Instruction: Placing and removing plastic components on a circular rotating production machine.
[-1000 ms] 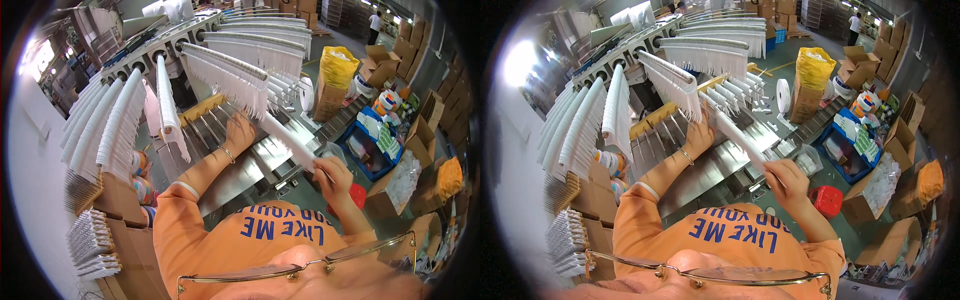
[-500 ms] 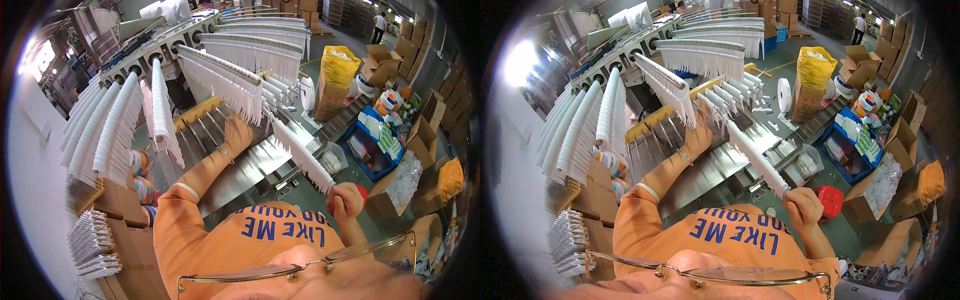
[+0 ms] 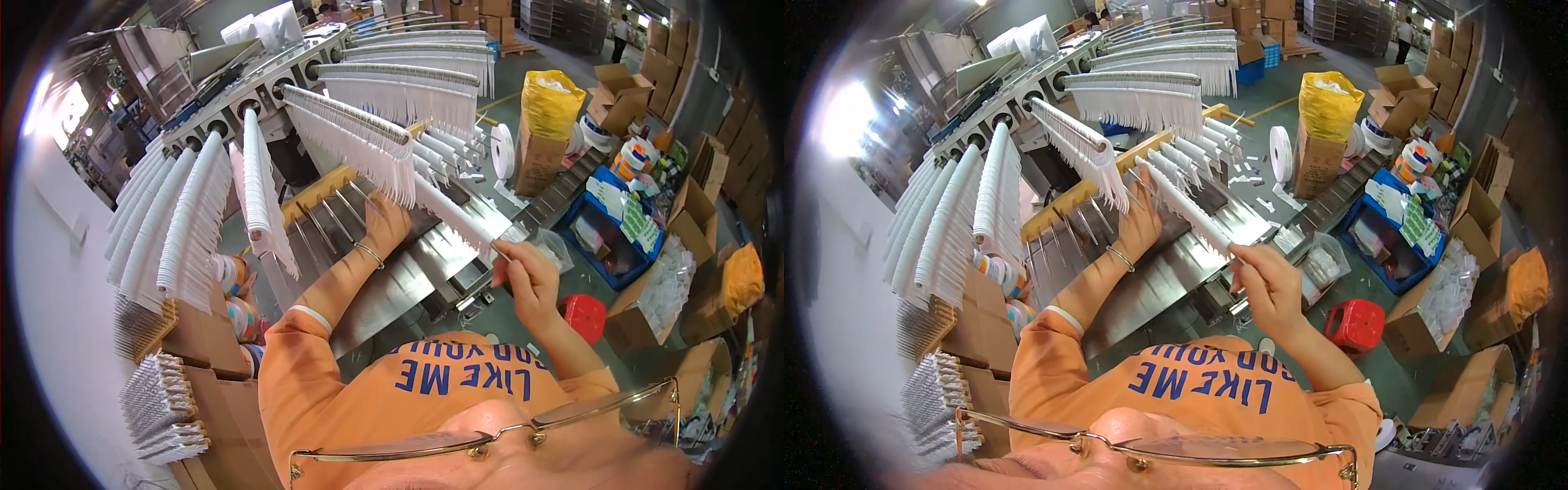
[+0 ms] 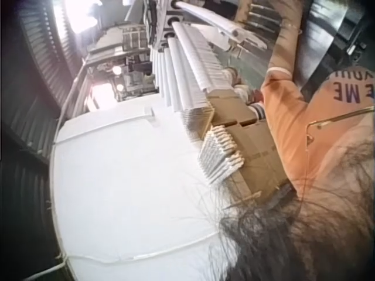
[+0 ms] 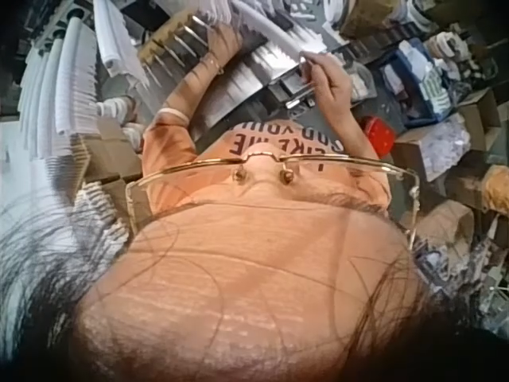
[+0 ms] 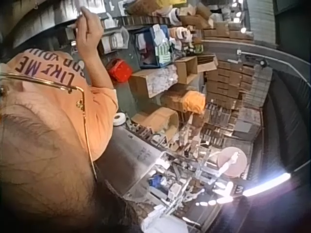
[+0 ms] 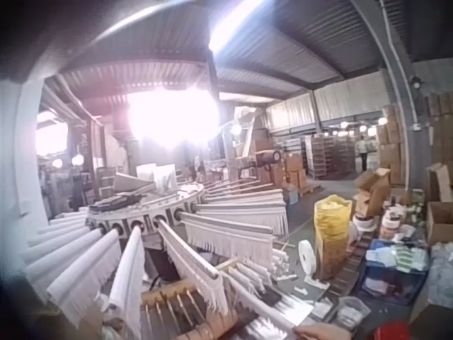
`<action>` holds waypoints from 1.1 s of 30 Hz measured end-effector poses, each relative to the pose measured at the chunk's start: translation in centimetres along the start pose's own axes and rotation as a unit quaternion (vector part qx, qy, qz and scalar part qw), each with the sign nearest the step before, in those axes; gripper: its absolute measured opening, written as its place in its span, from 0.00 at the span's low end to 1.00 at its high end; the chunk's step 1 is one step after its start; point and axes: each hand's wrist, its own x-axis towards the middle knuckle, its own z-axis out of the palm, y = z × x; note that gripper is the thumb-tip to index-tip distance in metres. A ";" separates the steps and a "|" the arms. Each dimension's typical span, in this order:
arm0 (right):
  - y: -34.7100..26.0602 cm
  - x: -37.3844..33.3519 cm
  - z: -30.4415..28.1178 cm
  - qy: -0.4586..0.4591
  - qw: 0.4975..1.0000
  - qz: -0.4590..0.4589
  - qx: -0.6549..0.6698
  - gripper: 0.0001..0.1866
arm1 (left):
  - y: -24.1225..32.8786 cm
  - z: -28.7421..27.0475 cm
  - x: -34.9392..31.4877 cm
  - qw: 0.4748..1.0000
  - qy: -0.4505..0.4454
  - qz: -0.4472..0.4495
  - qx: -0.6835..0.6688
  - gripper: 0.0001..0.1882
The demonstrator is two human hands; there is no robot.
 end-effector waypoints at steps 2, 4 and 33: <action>0.2 -1.4 0.2 0.017 0.997 0.002 0.069 0.11 | -0.1 0.4 -1.1 1.000 0.021 -0.023 0.001 0.09; 0.4 -3.1 -0.6 0.046 0.996 0.042 0.071 0.14 | 1.4 -0.5 -1.2 0.998 -0.060 -0.015 0.002 0.22; 30.0 11.4 -17.1 0.176 0.967 -0.065 0.170 0.05 | 17.3 15.5 9.7 0.654 -0.288 -0.406 -0.569 0.15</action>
